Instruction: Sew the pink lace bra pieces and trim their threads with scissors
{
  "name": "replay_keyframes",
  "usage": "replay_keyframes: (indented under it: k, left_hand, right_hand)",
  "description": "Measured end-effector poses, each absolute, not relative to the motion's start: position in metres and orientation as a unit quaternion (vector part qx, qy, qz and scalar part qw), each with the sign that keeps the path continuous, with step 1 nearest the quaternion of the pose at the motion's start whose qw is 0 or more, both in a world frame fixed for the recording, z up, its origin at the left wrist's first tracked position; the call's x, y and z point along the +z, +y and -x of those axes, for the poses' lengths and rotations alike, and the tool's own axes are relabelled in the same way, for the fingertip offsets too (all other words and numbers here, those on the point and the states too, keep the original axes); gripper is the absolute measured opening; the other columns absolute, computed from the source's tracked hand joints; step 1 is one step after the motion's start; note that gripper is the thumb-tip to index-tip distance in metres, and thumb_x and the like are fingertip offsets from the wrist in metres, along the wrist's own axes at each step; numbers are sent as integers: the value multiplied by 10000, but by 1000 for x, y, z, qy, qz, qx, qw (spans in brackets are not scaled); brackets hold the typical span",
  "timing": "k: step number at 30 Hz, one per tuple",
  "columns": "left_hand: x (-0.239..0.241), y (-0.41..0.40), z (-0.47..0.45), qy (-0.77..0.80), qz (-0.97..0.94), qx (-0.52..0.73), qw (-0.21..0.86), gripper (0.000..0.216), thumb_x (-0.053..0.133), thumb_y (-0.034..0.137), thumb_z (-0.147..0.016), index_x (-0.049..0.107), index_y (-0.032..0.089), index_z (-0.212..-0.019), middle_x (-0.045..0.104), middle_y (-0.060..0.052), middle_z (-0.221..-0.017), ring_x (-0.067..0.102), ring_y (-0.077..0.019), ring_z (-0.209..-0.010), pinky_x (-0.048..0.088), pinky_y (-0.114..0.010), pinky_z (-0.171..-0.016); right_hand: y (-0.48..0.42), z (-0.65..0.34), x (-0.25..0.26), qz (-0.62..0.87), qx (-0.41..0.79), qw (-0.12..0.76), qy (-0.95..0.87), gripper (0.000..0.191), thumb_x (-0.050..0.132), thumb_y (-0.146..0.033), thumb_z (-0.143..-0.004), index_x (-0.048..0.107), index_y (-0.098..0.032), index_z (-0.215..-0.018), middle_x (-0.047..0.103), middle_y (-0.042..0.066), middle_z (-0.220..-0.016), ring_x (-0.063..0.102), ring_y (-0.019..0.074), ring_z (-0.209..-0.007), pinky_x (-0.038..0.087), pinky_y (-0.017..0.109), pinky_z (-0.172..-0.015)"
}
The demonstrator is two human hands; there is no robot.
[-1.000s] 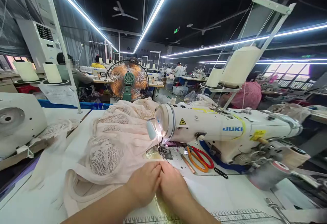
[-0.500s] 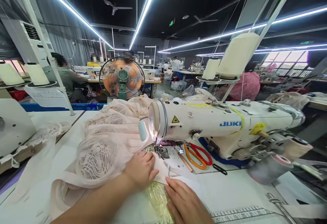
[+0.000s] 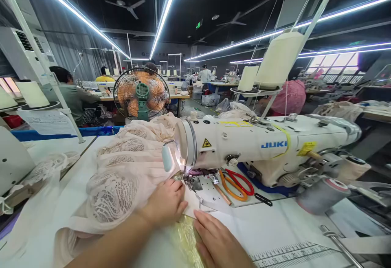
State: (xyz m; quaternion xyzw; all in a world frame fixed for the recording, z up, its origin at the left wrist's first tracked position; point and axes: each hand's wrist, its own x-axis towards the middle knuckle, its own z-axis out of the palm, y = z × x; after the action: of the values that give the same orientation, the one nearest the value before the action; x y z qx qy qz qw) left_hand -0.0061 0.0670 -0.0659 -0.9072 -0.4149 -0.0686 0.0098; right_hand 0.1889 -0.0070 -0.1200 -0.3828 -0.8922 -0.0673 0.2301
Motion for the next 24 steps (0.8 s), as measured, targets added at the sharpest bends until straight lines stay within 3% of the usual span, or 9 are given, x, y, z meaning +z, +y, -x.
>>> replay_keyframes:
  k: [4,8,11,15,19,24]
  left_hand:
    - [-59,77,6,-405,912,-60,27,310,506,300,-860,585,134,-1111,619,-108,-1124,562,-271,-1001,498,-416,-834]
    - [-57,66,0,-390,918,-39,53,283,374,143,-896,650,120,-949,638,-124,-1107,572,-280,-974,495,-432,-808]
    - [-68,47,-1,-378,924,-20,56,321,373,125,-883,621,120,-1088,608,-133,-1212,597,-257,-934,511,-401,-782]
    - [-79,33,5,-375,926,-11,40,476,452,178,-852,452,100,-1322,538,-153,-1316,589,-263,-962,509,-389,-806]
    - [-68,35,13,-363,931,-21,41,376,434,183,-883,536,149,-1243,581,-91,-1278,568,-259,-931,480,-416,-846]
    - [-54,42,18,-371,928,-11,-1,367,488,129,-853,561,162,-1211,563,-60,-1311,531,-252,-1071,447,-373,-941]
  right_hand:
    - [-2,-178,-119,408,-74,225,-882,360,517,-182,-822,604,-102,-1162,609,146,-1245,577,276,-1121,515,369,-917]
    - [0,-167,-119,433,-61,226,-870,381,527,-250,-829,599,-106,-1175,601,157,-1252,568,285,-1126,486,385,-948]
    - [1,-161,-120,446,-35,226,-865,405,521,-229,-824,583,-97,-1202,603,162,-1247,547,282,-1152,444,402,-994]
    - [2,-162,-115,445,-1,214,-869,426,516,-228,-829,569,-83,-1227,580,164,-1276,536,301,-1169,456,435,-981]
    - [-1,-176,-109,414,17,221,-883,378,522,-242,-834,598,-118,-1183,569,138,-1296,528,287,-1182,451,417,-989]
    - [-6,-194,-106,405,33,248,-879,297,515,-188,-834,603,-140,-1113,584,139,-1276,538,244,-1170,456,350,-979]
